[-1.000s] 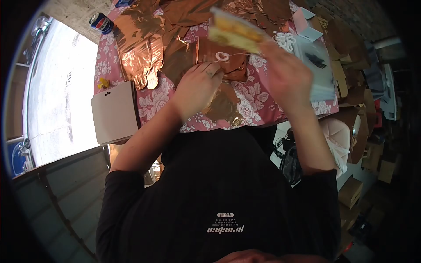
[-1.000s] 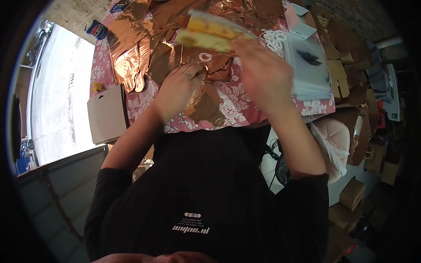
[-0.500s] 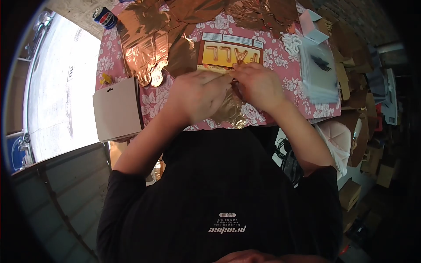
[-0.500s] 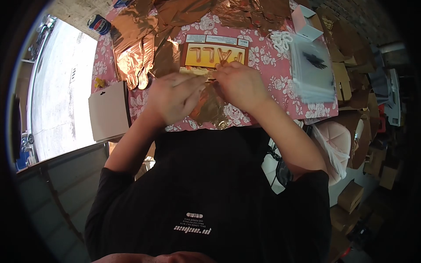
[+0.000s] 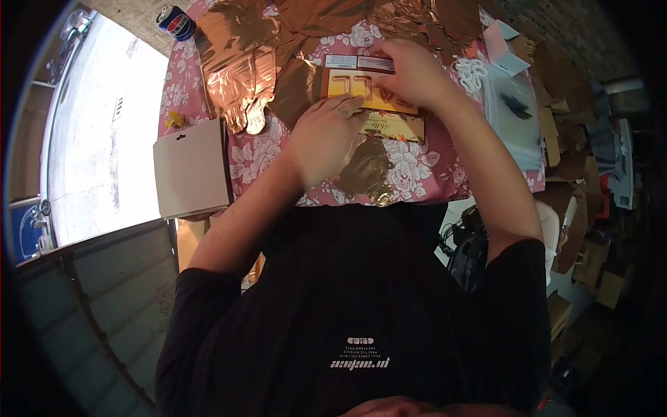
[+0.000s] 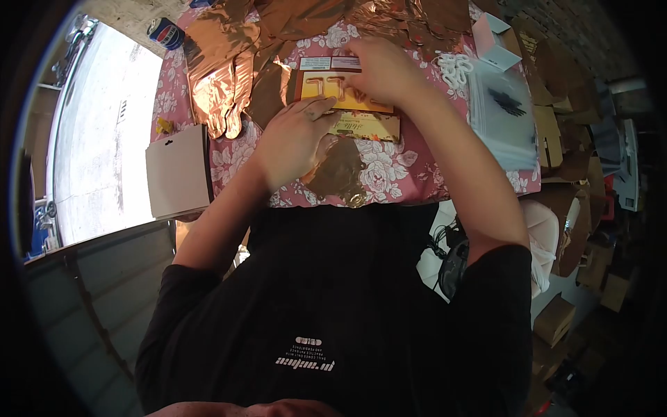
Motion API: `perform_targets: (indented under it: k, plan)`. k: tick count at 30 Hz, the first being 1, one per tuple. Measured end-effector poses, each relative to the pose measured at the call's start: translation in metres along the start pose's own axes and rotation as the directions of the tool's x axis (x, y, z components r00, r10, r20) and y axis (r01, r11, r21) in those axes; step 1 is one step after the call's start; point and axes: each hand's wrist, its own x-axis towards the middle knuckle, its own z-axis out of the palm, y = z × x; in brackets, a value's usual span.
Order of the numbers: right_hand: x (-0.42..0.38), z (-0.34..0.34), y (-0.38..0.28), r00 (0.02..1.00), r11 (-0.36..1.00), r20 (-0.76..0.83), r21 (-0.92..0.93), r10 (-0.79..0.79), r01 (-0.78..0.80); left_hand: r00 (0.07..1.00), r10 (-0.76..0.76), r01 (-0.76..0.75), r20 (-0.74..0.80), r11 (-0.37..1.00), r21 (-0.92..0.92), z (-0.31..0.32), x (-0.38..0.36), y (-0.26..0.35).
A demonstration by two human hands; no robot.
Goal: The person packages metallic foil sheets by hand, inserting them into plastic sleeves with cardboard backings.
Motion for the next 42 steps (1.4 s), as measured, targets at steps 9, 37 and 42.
perform_targets:
  k: [9, 37, 42]
  plan:
    - [0.066, -0.003, -0.001, 0.801, 0.970, 0.561, -0.225, 0.208, -0.094, 1.000, -0.010, 0.010, 0.009, 0.999, -0.045, -0.001, -0.004, 0.002]
    - [-0.156, -0.058, -0.073, 0.661, 0.770, -0.395, -0.290, -0.638, 0.569, 0.794, 0.050, 0.464, 0.605, -0.692, -0.552, -0.060, -0.009, 0.021]
    - [-0.177, -0.033, -0.056, 0.750, 0.844, -0.397, -0.346, -0.528, 0.411, 0.872, -0.012, 0.477, 0.489, -0.199, -0.856, -0.057, -0.004, 0.031]
